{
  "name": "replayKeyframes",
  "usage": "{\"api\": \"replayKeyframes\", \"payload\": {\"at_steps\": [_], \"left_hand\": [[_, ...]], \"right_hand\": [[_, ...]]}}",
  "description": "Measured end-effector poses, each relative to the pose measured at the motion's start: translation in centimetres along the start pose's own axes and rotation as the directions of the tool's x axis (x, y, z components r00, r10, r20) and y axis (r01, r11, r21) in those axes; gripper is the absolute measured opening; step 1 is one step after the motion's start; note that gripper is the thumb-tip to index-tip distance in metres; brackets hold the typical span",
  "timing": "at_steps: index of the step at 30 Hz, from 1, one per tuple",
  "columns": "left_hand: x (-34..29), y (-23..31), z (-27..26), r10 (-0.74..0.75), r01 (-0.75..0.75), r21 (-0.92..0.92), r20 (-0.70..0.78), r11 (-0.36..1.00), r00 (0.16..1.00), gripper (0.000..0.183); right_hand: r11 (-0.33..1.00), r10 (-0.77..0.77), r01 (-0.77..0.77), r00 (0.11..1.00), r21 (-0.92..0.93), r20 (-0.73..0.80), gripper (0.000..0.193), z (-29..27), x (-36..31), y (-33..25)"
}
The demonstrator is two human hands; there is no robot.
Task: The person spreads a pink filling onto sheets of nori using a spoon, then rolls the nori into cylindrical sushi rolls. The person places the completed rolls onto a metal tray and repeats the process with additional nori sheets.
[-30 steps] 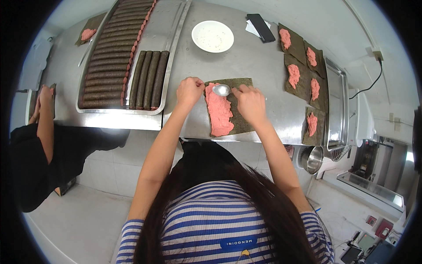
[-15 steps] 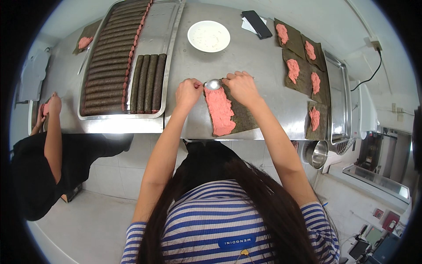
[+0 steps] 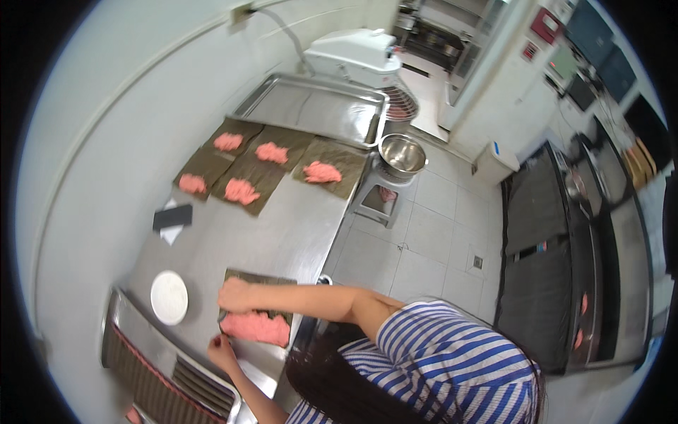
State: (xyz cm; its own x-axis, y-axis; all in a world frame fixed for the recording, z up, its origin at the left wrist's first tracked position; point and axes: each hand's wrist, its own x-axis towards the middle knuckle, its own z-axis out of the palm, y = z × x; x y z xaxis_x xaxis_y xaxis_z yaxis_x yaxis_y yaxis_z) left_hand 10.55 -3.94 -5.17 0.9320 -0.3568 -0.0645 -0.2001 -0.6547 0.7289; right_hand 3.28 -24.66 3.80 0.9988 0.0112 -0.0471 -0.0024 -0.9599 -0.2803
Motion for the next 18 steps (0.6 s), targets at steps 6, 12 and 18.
{"api": "replayKeyframes", "payload": {"at_steps": [6, 12, 18], "left_hand": [[0.9, -0.1, 0.9, 0.127, -0.128, 0.024, 0.044, 0.991, 0.991, 0.022], [2.7, -2.9, 0.4, -0.03, 0.12, -0.345, 0.254, 0.931, 0.967, 0.017], [1.4, -0.5, -0.4, -0.049, 0.134, -0.339, 0.25, 0.931, 0.967, 0.02]], "right_hand": [[0.965, 0.153, -0.133, 0.986, 0.224, -0.07, 0.014, -1.6, -2.7, 1.1], [0.953, 0.12, -0.071, 0.981, 0.294, -0.152, 0.015, 0.1, -2.9, 2.4], [0.941, 0.209, -0.187, 0.976, 0.282, -0.052, 0.031, -0.1, -4.8, 2.4]]}}
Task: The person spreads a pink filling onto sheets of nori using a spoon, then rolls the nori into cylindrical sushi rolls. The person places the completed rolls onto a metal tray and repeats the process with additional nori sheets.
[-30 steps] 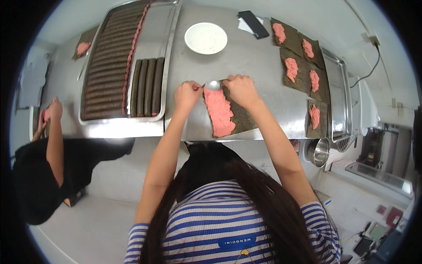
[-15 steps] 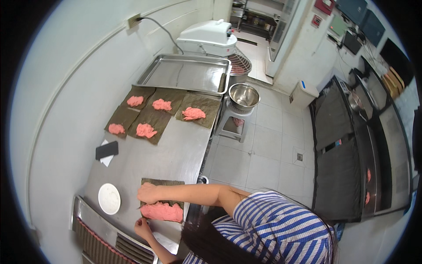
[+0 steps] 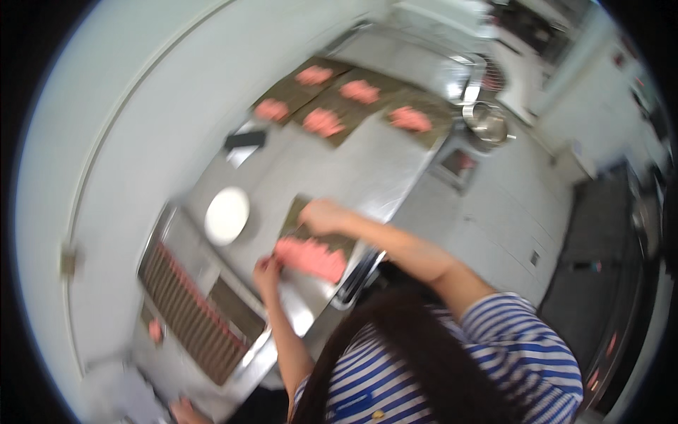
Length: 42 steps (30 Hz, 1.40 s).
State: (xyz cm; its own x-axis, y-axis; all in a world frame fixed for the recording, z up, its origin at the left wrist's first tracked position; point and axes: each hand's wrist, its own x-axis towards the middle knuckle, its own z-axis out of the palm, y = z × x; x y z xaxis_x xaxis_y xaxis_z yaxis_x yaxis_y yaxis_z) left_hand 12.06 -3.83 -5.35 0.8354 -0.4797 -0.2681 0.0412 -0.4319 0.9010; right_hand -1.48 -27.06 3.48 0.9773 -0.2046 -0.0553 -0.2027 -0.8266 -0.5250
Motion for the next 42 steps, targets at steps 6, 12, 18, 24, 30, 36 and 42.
{"api": "replayKeyframes", "payload": {"at_steps": [6, 12, 18, 24, 30, 36, 42], "left_hand": [[-2.8, 2.6, 1.6, -0.117, 0.08, -0.307, -0.107, 0.948, 0.987, 0.028], [-3.7, 2.9, 2.3, -0.16, 0.107, -0.343, -0.131, 0.933, 0.978, 0.03], [-4.1, 3.0, 2.5, -0.185, 0.108, -0.445, -0.135, 0.889, 0.973, 0.03], [-4.5, 3.0, 2.4, -0.198, 0.133, -0.486, -0.084, 0.863, 0.977, 0.031], [-4.3, 2.0, 2.5, -0.223, 0.12, -0.574, -0.113, 0.81, 0.968, 0.027], [-3.3, 2.7, 2.2, -0.207, 0.102, -0.507, -0.155, 0.856, 0.966, 0.026], [-2.9, 2.6, 2.0, -0.201, 0.103, -0.465, -0.167, 0.879, 0.965, 0.026]], "right_hand": [[0.995, 0.068, -0.067, 0.998, -0.067, 0.006, 0.022, 0.0, -0.6, -1.2], [0.941, -0.075, 0.056, 0.996, -0.333, -0.045, 0.013, 2.0, -1.0, -3.3], [0.864, -0.205, 0.142, 0.976, -0.483, -0.079, 0.012, 4.6, -1.4, -4.8], [0.886, -0.199, 0.162, 0.979, -0.434, -0.039, 0.017, 4.9, -2.0, -6.8], [0.982, -0.028, 0.042, 0.996, -0.185, 0.081, 0.022, 1.2, -1.2, -6.2], [0.97, -0.042, 0.057, 0.997, -0.234, 0.069, 0.021, -0.9, 0.7, -4.8], [0.93, -0.144, 0.173, 0.983, -0.324, 0.112, 0.015, 1.1, 1.3, -5.7]]}}
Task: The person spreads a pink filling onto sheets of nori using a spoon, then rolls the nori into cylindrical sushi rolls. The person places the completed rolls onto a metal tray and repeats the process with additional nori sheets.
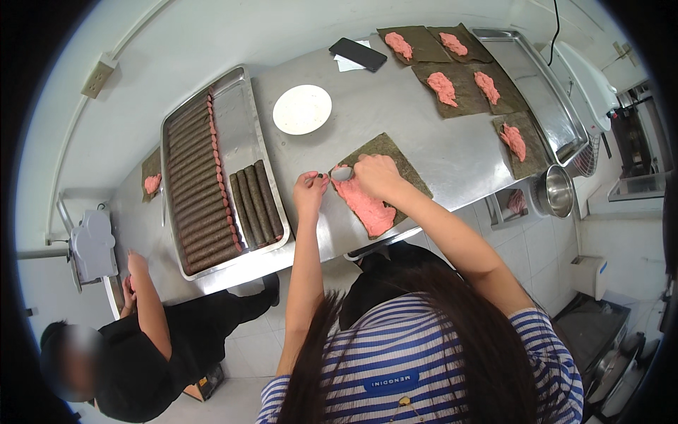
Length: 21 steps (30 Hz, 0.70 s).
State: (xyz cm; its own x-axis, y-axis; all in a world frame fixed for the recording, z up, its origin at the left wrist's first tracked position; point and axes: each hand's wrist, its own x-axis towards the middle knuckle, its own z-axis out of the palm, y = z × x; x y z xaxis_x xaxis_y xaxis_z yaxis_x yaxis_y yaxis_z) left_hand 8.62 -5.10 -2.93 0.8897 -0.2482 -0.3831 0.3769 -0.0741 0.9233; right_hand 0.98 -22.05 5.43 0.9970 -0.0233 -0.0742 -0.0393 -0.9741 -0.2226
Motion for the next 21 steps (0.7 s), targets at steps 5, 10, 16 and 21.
{"api": "replayKeyframes", "payload": {"at_steps": [5, 10, 16, 21], "left_hand": [[0.4, -0.4, 0.0, 0.037, -0.036, 0.049, -0.027, 0.998, 0.999, 0.026], [1.3, -1.0, 0.5, 0.164, -0.102, 0.418, -0.113, 0.903, 0.98, 0.027], [1.8, -2.0, 0.0, 0.198, -0.115, 0.443, -0.145, 0.889, 0.969, 0.026], [1.7, -1.4, 0.6, 0.212, -0.121, 0.456, -0.154, 0.882, 0.965, 0.026]], "right_hand": [[0.997, -0.01, 0.004, 0.998, -0.077, -0.07, 0.015, -2.0, 0.8, 0.9], [0.999, 0.034, -0.032, 0.999, -0.035, 0.034, 0.013, -1.1, 1.5, 0.8], [0.971, -0.136, 0.128, 0.99, -0.2, -0.03, 0.009, -3.0, 1.1, 1.8], [0.927, -0.319, 0.304, 0.947, -0.221, -0.034, 0.008, -2.0, 1.3, 2.9]]}}
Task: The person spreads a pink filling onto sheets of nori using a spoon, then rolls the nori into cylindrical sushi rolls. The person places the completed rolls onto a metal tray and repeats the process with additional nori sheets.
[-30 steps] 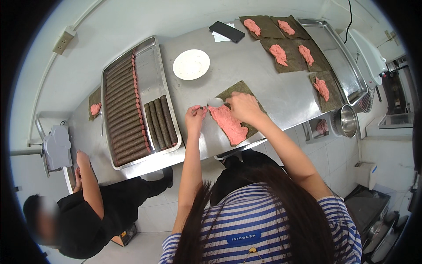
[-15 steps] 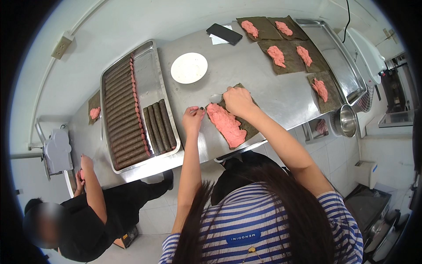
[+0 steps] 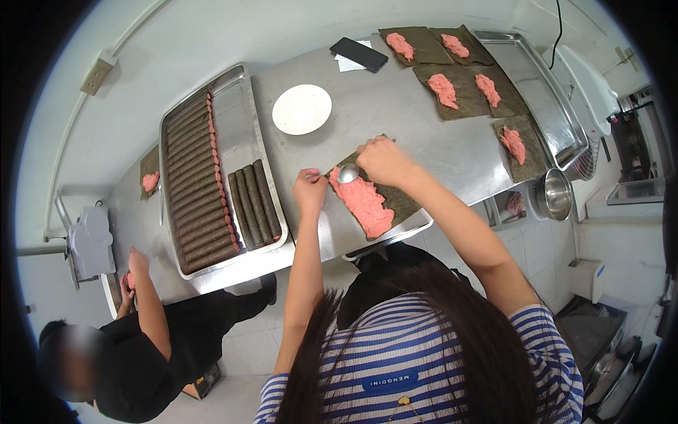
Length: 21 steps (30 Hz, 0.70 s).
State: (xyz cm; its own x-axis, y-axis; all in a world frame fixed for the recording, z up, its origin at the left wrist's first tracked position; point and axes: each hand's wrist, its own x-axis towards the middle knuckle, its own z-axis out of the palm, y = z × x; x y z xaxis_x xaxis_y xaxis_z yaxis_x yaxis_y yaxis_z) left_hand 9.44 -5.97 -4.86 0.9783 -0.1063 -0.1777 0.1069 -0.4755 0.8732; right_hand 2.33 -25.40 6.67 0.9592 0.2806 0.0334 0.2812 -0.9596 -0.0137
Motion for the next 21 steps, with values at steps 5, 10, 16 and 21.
{"api": "replayKeyframes", "payload": {"at_steps": [5, 10, 16, 21], "left_hand": [[-0.3, 0.9, -0.3, -0.002, 0.002, 0.034, 0.007, 0.999, 1.0, 0.025], [-0.4, 1.0, -0.3, -0.02, 0.019, 0.021, 0.016, 1.0, 1.0, 0.026], [-0.1, -0.3, -0.7, -0.056, 0.06, -0.076, 0.05, 0.995, 0.997, 0.025], [-1.5, 1.7, -1.9, -0.162, 0.24, -0.365, 0.232, 0.899, 0.959, 0.028]], "right_hand": [[0.996, 0.085, -0.082, 0.995, 0.043, -0.048, 0.007, 3.1, -0.2, 0.6], [0.99, 0.141, -0.141, 0.99, 0.008, -0.008, 0.008, 3.4, 0.3, 1.3], [0.973, 0.227, -0.224, 0.972, 0.047, -0.063, 0.01, 1.6, 0.0, 0.2], [0.971, 0.227, -0.234, 0.966, -0.047, -0.122, 0.014, 1.0, -1.2, -5.1]]}}
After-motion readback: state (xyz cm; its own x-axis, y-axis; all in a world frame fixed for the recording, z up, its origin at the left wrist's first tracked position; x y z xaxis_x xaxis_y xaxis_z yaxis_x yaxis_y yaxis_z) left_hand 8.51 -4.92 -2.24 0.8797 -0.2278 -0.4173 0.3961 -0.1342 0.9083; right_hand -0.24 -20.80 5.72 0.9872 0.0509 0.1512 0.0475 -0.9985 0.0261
